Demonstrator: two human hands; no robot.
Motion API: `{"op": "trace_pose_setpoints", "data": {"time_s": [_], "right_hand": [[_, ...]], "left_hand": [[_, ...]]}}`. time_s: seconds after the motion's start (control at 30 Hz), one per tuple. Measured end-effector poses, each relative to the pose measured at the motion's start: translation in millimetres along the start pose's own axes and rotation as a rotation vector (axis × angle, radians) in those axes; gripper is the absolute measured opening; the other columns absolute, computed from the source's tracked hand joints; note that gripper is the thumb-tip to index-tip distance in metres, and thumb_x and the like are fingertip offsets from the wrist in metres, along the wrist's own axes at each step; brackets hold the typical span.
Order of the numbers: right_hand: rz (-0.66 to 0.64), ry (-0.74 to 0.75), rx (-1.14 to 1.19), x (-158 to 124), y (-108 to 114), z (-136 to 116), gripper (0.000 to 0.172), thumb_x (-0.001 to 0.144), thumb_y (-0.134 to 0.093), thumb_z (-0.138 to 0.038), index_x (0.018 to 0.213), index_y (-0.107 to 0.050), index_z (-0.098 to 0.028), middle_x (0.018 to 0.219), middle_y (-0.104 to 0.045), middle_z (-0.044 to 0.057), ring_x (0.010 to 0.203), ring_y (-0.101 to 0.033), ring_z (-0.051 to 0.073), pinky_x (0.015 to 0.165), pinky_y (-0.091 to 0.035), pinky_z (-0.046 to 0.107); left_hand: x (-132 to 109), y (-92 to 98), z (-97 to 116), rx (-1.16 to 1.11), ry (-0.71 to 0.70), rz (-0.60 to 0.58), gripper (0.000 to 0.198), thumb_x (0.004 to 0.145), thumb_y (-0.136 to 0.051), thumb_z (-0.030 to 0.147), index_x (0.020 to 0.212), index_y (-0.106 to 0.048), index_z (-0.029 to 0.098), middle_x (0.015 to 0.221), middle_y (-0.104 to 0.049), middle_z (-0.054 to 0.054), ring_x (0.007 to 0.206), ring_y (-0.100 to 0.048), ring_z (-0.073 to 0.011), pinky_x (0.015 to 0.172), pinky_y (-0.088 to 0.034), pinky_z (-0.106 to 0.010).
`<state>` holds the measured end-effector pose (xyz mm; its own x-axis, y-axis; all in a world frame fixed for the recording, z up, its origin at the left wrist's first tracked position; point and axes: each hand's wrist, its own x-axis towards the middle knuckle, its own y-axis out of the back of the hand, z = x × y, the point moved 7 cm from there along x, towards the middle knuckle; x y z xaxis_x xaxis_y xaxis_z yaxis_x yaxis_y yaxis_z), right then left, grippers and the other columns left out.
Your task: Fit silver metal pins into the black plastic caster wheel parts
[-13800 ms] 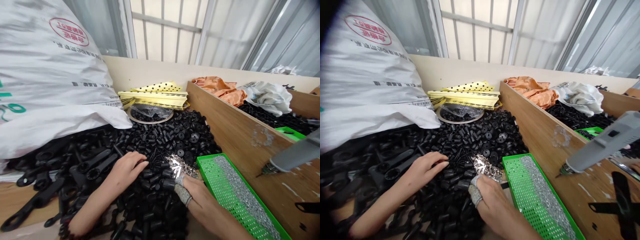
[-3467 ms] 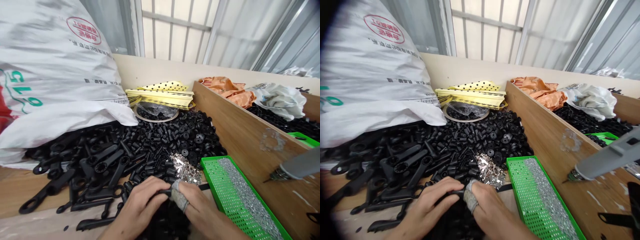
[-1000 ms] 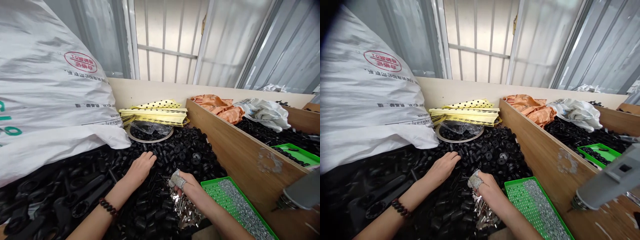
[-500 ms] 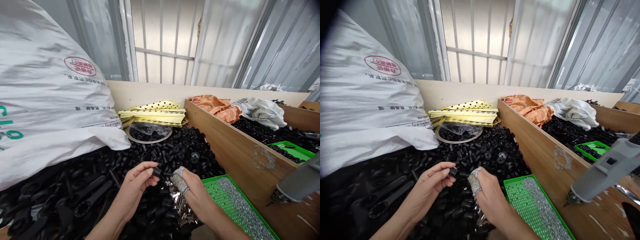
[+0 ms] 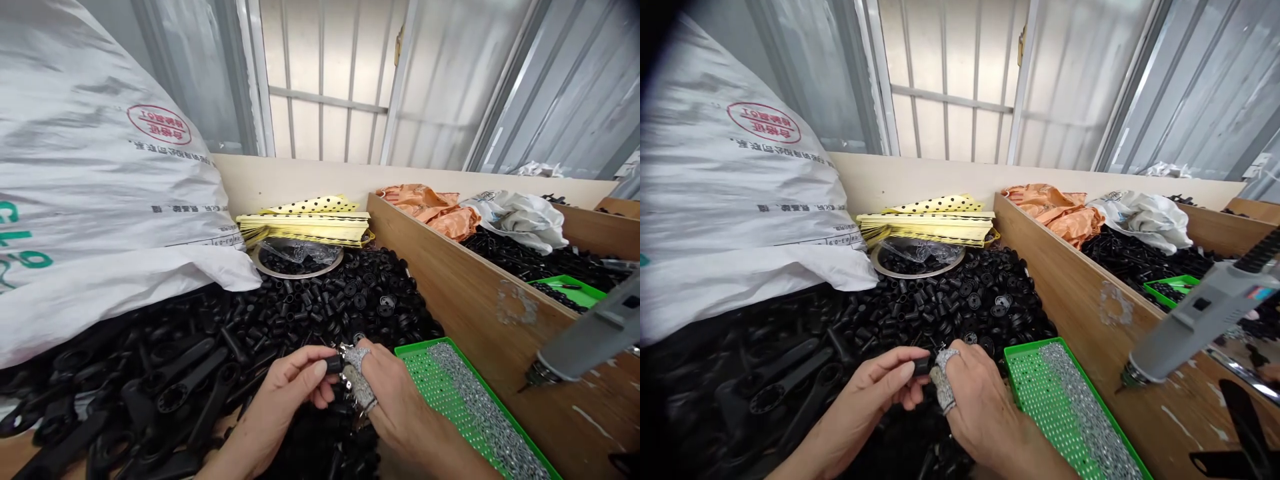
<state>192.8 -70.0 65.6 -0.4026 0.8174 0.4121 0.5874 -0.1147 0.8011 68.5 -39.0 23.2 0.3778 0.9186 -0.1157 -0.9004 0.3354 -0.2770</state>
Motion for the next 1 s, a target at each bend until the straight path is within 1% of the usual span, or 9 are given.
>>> {"op": "trace_pose_setpoints", "data": {"time_s": [0.2,0.33,0.4,0.57,0.63,0.73,0.8,0.83,1.0], "right_hand": [[-0.051,0.007,0.013,-7.1,1.2,-6.2,0.023,0.084,-0.032,-0.01,0.08,-0.053,-0.018,0.083,-0.055,0.008,0.074,-0.046,0.021,0.067,-0.036,0.033],[-0.094,-0.173,0.302,-13.0,0.1,2.2,0.02,0.087,-0.036,-0.015,0.073,-0.05,-0.021,0.077,-0.054,0.003,0.073,-0.049,0.018,0.067,-0.038,0.029],[-0.087,-0.276,0.465,-16.3,-4.5,8.7,0.021,0.089,-0.039,-0.02,0.069,-0.048,-0.021,0.074,-0.053,0.001,0.072,-0.049,0.017,0.065,-0.038,0.027],[-0.116,-0.516,0.869,-31.5,-43.8,26.2,0.029,0.09,-0.042,-0.03,0.063,-0.045,-0.02,0.057,-0.043,-0.003,0.056,-0.043,0.013,0.052,-0.033,0.024],[-0.087,-0.561,0.874,-41.2,-55.1,33.7,0.027,0.089,-0.043,-0.03,0.066,-0.05,-0.02,0.058,-0.047,-0.002,0.058,-0.046,0.014,0.052,-0.034,0.025],[0.01,-0.469,0.668,-50.6,-47.6,34.6,0.014,0.087,-0.047,-0.028,0.089,-0.06,-0.023,0.089,-0.061,0.004,0.084,-0.055,0.021,0.071,-0.042,0.029],[0.01,-0.347,0.548,-49.2,-36.2,23.6,0.025,0.086,-0.046,-0.023,0.107,-0.058,-0.026,0.108,-0.06,0.005,0.097,-0.054,0.023,0.081,-0.042,0.031],[-0.002,-0.281,0.493,-46.1,-30.3,16.0,0.028,0.085,-0.044,-0.02,0.109,-0.057,-0.027,0.108,-0.06,0.005,0.096,-0.054,0.023,0.081,-0.043,0.031],[-0.095,0.024,0.189,-25.8,-17.5,-18.9,0.017,0.076,-0.038,-0.012,0.079,-0.053,-0.02,0.077,-0.058,0.007,0.072,-0.053,0.021,0.068,-0.044,0.032]], "left_hand": [[-8.7,0.5,0.4,0.218,-0.089,0.01,0.025,0.081,-0.062,0.035,0.097,-0.07,0.018,0.06,-0.065,0.002,0.056,-0.057,-0.0126,0.059,-0.048,-0.023],[-18.9,-8.0,18.1,0.555,-0.352,-0.031,0.019,0.083,-0.057,0.024,0.096,-0.07,0.024,0.068,-0.066,0.001,0.059,-0.061,-0.0145,0.056,-0.048,-0.021],[-25.8,-13.7,26.1,0.682,-0.499,-0.054,0.022,0.085,-0.055,0.018,0.1,-0.069,0.027,0.079,-0.069,0.001,0.066,-0.064,-0.0147,0.062,-0.05,-0.02],[-41.0,-22.1,33.4,0.834,-0.767,-0.062,0.04,0.083,-0.055,0.004,0.114,-0.06,0.029,0.098,-0.069,-0.001,0.088,-0.066,-0.0165,0.078,-0.049,-0.019],[-43.7,-22.3,32.0,0.85,-0.792,-0.049,0.042,0.082,-0.056,0.002,0.114,-0.059,0.029,0.099,-0.069,-0.001,0.089,-0.066,-0.0162,0.079,-0.049,-0.018],[-44.4,-18.6,28.0,0.831,-0.737,-0.022,0.039,0.083,-0.057,0.004,0.111,-0.06,0.031,0.097,-0.071,0.001,0.084,-0.068,-0.0147,0.076,-0.051,-0.016],[-45.1,-15.1,25.3,0.817,-0.688,-0.014,0.035,0.084,-0.059,0.009,0.109,-0.063,0.033,0.096,-0.072,0.002,0.083,-0.069,-0.0153,0.074,-0.052,-0.016],[-45.5,-12.8,23.9,0.811,-0.662,-0.008,0.033,0.084,-0.059,0.011,0.109,-0.064,0.033,0.097,-0.073,0.003,0.084,-0.069,-0.0161,0.073,-0.052,-0.017],[-51.3,-1.6,17.0,0.828,-0.601,0.026,0.031,0.085,-0.06,0.018,0.11,-0.065,0.036,0.097,-0.075,0.003,0.084,-0.07,-0.0178,0.069,-0.054,-0.017]]}}
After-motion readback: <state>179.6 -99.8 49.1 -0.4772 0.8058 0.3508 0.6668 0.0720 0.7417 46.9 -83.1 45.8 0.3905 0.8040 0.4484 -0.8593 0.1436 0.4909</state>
